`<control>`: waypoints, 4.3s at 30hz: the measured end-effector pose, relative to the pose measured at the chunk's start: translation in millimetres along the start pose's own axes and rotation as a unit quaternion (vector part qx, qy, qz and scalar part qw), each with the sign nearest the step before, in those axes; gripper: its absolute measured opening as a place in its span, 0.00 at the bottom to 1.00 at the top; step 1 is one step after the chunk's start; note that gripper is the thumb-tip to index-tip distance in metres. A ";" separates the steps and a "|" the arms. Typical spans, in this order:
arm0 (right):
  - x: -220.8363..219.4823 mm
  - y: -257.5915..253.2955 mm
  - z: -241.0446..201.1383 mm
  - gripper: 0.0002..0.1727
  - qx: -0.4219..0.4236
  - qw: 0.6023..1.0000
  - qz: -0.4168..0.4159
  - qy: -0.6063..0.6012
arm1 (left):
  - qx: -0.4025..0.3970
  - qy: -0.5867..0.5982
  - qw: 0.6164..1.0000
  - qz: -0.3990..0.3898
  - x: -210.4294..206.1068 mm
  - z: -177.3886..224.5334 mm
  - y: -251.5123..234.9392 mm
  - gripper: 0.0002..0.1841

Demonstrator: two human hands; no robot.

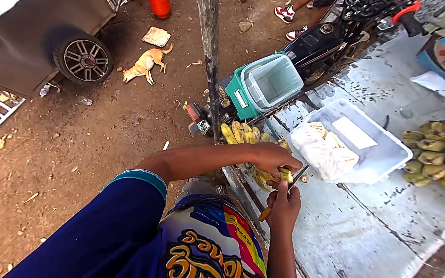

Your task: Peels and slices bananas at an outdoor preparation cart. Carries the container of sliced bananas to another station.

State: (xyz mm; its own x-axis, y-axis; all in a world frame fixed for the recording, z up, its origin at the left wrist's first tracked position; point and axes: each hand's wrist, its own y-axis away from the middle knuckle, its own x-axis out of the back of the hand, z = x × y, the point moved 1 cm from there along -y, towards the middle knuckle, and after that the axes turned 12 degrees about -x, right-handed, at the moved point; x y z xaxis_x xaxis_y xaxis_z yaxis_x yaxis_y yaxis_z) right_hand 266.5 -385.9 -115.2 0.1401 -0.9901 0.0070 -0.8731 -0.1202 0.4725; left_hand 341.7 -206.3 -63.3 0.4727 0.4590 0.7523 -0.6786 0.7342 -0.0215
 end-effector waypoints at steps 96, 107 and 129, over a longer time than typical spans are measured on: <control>10.1 -8.8 -15.7 0.18 -0.069 0.995 -0.065 -0.018 | 0.044 -0.067 0.962 0.260 -31.8 17.9 34.6 0.11; 15.3 -11.4 -29.8 0.18 -0.098 0.992 -0.080 0.013 | -0.100 -0.226 0.921 0.302 -60.7 14.6 39.6 0.04; 10.1 2.2 11.9 0.27 0.003 0.992 -0.029 0.124 | 0.032 -0.049 0.992 0.115 0.2 24.8 118.4 0.14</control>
State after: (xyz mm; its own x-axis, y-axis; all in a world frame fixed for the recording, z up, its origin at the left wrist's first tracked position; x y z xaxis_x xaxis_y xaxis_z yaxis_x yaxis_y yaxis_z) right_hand 260.4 -397.0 -124.6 0.2994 -0.9335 0.1972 -0.8631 -0.1768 0.4731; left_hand 247.6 -131.6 -49.4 0.2454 0.5573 0.7932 -0.7984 0.5803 -0.1607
